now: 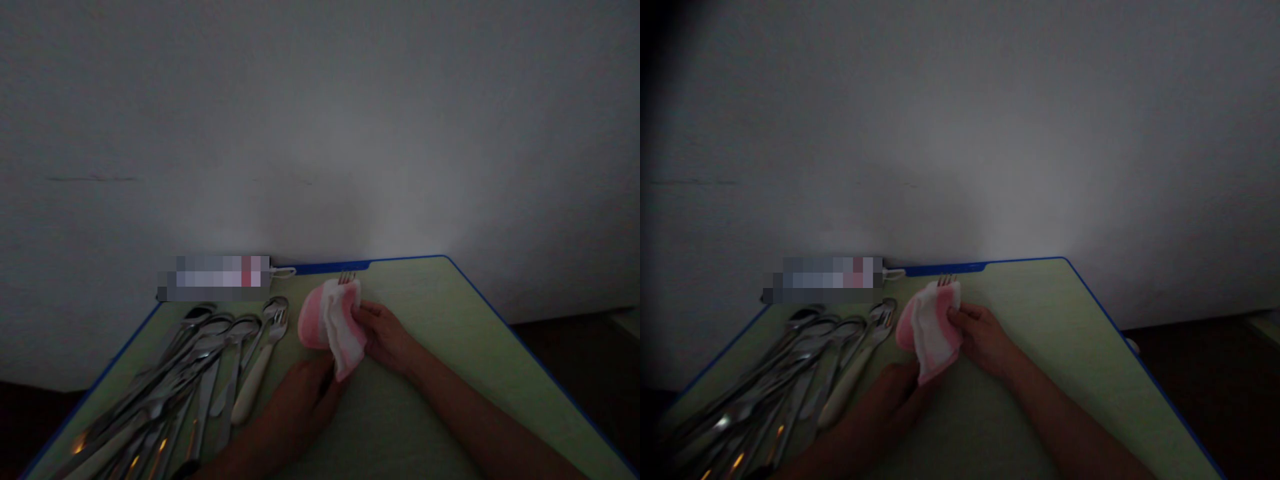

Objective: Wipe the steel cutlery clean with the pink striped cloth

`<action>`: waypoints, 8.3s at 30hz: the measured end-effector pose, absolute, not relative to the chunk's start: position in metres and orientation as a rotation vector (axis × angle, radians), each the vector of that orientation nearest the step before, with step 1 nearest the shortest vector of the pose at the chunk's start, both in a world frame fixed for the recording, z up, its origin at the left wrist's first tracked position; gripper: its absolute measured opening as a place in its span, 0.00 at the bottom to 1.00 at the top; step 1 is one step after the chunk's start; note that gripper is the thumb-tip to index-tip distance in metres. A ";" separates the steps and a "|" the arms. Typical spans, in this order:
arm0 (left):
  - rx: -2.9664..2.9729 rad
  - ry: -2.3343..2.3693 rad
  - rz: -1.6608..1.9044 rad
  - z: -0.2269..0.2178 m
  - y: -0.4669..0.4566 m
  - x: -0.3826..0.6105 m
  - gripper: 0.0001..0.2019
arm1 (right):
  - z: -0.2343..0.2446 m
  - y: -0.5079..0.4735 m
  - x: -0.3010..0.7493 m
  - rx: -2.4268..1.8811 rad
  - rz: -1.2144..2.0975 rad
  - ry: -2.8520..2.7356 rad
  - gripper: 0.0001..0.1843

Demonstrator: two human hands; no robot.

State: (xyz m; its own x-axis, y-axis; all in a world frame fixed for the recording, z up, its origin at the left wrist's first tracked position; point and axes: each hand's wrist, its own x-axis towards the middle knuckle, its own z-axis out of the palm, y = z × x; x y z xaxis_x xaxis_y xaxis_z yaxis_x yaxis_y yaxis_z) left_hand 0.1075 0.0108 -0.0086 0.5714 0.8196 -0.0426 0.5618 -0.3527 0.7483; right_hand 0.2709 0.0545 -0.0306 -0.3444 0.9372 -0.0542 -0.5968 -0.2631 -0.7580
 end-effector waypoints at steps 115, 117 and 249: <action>1.899 1.019 0.344 0.005 0.011 0.107 0.15 | -0.025 0.062 0.264 -0.774 1.530 -0.578 0.15; 1.820 1.013 0.402 0.003 0.011 0.106 0.16 | -0.027 0.062 0.264 -0.781 1.512 -0.572 0.15; 1.969 1.038 0.357 0.000 0.010 0.105 0.20 | -0.028 0.058 0.266 -0.740 1.608 -0.652 0.14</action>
